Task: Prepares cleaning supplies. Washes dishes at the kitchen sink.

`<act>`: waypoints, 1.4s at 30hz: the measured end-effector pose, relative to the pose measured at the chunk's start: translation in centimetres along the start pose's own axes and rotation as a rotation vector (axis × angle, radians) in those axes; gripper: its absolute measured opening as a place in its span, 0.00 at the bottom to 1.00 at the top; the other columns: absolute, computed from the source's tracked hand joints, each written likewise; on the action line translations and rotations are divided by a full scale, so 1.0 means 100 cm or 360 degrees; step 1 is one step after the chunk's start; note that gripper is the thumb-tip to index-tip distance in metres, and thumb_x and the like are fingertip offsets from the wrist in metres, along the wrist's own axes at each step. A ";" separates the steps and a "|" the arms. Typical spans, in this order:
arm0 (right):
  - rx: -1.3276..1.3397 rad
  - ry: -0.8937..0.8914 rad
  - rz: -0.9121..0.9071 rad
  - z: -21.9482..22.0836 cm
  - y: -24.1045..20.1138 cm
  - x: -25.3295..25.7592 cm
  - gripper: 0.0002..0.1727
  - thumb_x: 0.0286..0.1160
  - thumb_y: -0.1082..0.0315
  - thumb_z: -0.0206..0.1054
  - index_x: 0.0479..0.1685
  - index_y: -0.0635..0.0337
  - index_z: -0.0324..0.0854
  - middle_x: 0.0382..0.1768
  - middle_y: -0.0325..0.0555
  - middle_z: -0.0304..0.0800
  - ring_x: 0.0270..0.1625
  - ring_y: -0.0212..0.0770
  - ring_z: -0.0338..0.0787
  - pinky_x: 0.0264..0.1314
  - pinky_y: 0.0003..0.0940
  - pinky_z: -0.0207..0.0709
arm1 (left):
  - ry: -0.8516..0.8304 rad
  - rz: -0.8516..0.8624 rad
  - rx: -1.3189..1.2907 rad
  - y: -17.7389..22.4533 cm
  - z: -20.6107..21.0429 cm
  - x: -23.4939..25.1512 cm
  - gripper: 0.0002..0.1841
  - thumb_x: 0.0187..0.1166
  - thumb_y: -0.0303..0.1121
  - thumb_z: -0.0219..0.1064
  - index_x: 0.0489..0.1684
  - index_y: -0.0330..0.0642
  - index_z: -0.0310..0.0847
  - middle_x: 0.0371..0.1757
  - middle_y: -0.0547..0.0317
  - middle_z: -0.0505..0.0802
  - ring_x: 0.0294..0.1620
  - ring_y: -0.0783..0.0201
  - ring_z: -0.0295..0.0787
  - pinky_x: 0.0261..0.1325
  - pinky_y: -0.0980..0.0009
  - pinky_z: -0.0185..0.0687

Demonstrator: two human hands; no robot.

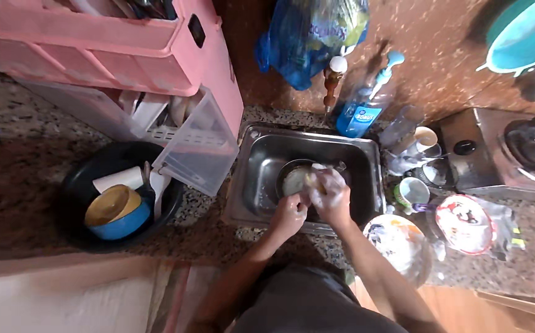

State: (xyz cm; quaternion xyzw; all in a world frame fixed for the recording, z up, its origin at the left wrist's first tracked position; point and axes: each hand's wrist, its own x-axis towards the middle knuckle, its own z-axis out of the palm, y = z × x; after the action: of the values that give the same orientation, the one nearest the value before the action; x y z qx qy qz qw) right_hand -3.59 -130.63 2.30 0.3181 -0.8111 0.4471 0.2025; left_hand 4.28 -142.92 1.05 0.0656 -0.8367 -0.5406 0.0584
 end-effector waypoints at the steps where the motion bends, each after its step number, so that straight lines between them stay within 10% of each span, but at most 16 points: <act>1: -0.0011 -0.0009 -0.0009 -0.001 0.002 0.002 0.12 0.69 0.67 0.73 0.43 0.70 0.93 0.47 0.60 0.95 0.54 0.55 0.94 0.64 0.47 0.86 | 0.0013 0.0035 0.0003 -0.003 0.001 0.000 0.11 0.83 0.26 0.59 0.35 0.31 0.87 0.30 0.55 0.88 0.33 0.72 0.83 0.42 0.73 0.80; 42: -0.0038 0.0414 0.0061 -0.003 -0.025 0.005 0.12 0.72 0.66 0.73 0.40 0.69 0.91 0.44 0.58 0.93 0.51 0.47 0.92 0.57 0.37 0.86 | 0.0507 0.0572 -0.0097 -0.015 0.009 -0.009 0.12 0.82 0.24 0.57 0.37 0.25 0.87 0.26 0.54 0.90 0.28 0.78 0.85 0.39 0.82 0.81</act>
State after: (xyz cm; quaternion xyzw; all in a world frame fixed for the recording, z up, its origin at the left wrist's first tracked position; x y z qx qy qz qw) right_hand -2.15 -131.49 4.26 0.2394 -0.7893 0.4785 0.3011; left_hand 5.05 -142.59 -0.65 -0.0018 -0.7985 -0.5294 0.2868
